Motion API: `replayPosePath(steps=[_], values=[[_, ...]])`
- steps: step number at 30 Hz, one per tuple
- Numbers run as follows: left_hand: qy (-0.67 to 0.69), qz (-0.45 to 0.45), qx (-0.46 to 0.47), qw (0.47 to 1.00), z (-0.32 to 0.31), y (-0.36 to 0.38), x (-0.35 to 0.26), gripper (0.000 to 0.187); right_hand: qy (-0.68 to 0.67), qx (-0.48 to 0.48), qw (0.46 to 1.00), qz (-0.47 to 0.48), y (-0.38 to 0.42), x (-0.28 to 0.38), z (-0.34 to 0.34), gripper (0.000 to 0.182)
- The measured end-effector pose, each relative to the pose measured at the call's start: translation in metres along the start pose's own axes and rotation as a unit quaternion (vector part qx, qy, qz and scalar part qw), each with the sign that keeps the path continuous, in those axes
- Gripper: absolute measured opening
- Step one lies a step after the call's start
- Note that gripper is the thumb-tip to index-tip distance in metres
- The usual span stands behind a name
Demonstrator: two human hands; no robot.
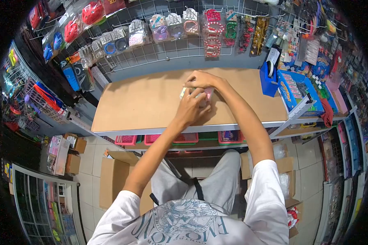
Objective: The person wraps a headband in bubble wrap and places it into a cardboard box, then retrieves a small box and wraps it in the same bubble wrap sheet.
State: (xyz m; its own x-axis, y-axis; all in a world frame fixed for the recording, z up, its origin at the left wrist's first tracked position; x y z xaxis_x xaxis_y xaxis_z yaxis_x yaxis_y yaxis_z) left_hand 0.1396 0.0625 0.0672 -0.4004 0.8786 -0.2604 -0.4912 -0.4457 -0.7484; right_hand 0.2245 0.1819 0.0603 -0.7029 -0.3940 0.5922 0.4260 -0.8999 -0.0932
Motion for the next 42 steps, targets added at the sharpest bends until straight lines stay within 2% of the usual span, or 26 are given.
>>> replayPosePath(steps=[2, 6, 12, 14, 17, 20, 24, 27, 30, 33, 36, 39, 42], values=[[0.056, -0.049, 0.002, 0.997, 0.014, -0.001, 0.007, 0.034, -0.002, -0.023, 1.000, -0.015, 0.013, 0.000, 0.010, 0.047], [0.108, -0.069, 0.120, 0.984, 0.023, 0.001, 0.019, 0.035, 0.028, -0.059, 0.998, -0.015, 0.030, -0.007, 0.019, 0.045], [0.165, -0.149, 0.119, 0.968, 0.039, 0.002, 0.030, 0.033, 0.102, -0.139, 0.984, -0.047, 0.054, 0.013, 0.019, 0.042], [0.171, -0.160, 0.123, 0.964, 0.040, 0.003, 0.031, 0.032, 0.090, -0.130, 0.986, -0.057, 0.061, 0.006, 0.015, 0.043], [0.182, -0.126, 0.133, 0.966, 0.039, 0.002, 0.031, 0.029, -0.090, -0.153, 0.982, -0.063, 0.075, -0.029, 0.022, 0.046], [0.187, -0.126, 0.109, 0.968, 0.037, 0.005, 0.034, 0.029, -0.075, -0.130, 0.983, -0.110, 0.102, -0.058, 0.034, 0.046], [0.190, -0.118, 0.100, 0.969, 0.036, 0.006, 0.036, 0.029, 0.033, -0.041, 0.996, -0.072, 0.119, -0.057, 0.030, 0.050], [0.193, -0.118, 0.103, 0.969, 0.034, 0.007, 0.038, 0.029, -0.017, -0.076, 0.992, -0.100, 0.120, -0.052, 0.029, 0.050], [0.184, -0.124, 0.087, 0.971, 0.036, 0.006, 0.035, 0.028, -0.209, -0.092, 0.953, -0.199, 0.119, -0.041, 0.021, 0.044], [0.184, -0.129, 0.077, 0.971, 0.036, 0.006, 0.034, 0.028, -0.289, -0.135, 0.939, -0.131, 0.108, -0.024, 0.012, 0.047], [0.191, -0.119, 0.075, 0.971, 0.037, 0.007, 0.033, 0.027, -0.315, -0.155, 0.911, -0.218, 0.113, -0.002, 0.011, 0.056], [0.195, -0.121, 0.080, 0.970, 0.037, 0.007, 0.034, 0.027, -0.363, -0.109, 0.905, -0.193, 0.122, 0.003, 0.009, 0.075], [0.194, -0.125, 0.078, 0.970, 0.036, 0.007, 0.035, 0.026, -0.388, -0.035, 0.918, -0.072, 0.139, 0.005, 0.004, 0.101]])
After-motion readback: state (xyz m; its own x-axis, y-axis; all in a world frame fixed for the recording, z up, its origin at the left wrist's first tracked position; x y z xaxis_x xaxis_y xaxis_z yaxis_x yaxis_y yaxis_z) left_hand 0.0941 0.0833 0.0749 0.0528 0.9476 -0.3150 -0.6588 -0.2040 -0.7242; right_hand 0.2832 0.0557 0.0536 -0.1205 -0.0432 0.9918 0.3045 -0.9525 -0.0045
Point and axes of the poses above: each hand's wrist, its own y-axis away from the middle knuckle, its own z-axis out of the back of the hand, x = y × z, the point moved 8 cm from there along -y, towards the middle knuckle, and after that the axes turned 6 degrees about -x, right-handed, at the moved point
